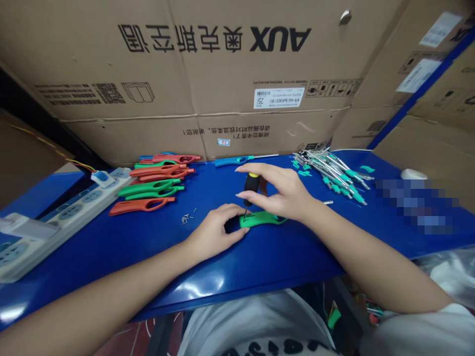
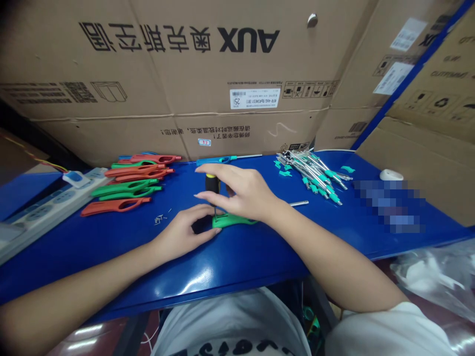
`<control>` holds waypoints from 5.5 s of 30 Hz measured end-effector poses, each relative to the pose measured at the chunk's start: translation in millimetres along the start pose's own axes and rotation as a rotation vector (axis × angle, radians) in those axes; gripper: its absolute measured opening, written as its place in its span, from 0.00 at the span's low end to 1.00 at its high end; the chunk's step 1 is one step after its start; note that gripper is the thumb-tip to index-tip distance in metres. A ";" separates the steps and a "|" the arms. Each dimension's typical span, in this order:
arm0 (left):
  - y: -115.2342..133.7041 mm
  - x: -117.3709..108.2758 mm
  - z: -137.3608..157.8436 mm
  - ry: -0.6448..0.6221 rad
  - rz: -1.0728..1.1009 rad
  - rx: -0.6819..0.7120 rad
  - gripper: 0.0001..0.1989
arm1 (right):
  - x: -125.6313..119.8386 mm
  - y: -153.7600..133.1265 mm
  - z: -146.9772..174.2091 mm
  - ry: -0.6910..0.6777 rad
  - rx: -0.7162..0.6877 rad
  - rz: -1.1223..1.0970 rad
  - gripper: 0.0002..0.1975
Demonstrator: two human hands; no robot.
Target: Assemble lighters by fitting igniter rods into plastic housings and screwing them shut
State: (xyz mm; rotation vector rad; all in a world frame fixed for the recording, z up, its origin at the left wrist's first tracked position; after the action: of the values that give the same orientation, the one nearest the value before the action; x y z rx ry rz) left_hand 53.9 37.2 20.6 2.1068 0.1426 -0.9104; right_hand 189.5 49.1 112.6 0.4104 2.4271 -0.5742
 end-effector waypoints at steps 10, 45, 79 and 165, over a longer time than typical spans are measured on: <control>-1.3 1.2 0.7 -0.011 0.008 -0.001 0.12 | 6.3 9.0 -1.1 -0.080 0.105 -0.265 0.20; -2.9 0.4 0.6 0.006 -0.038 0.040 0.12 | 2.2 -5.8 3.2 0.080 -0.090 0.004 0.19; -3.1 0.9 -0.2 -0.019 -0.028 0.008 0.12 | 1.2 20.3 0.2 0.181 0.171 -0.129 0.14; -1.5 1.2 -0.5 -0.018 0.001 0.007 0.10 | 21.8 5.4 -2.1 -0.244 0.207 -0.575 0.20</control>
State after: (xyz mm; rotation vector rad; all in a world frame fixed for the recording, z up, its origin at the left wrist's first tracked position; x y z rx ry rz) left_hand 54.4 38.3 19.0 2.1044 0.1295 -0.9297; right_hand 173.9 58.0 98.9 -0.2817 2.2403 -1.0570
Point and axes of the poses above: each hand's wrist, its own z-axis away from the middle knuckle, its own x-axis out of the palm, y = z × x, the point moved 7 cm from there along -z, towards the middle knuckle, and after that the axes turned 4 degrees about x, right-handed, at the moved point
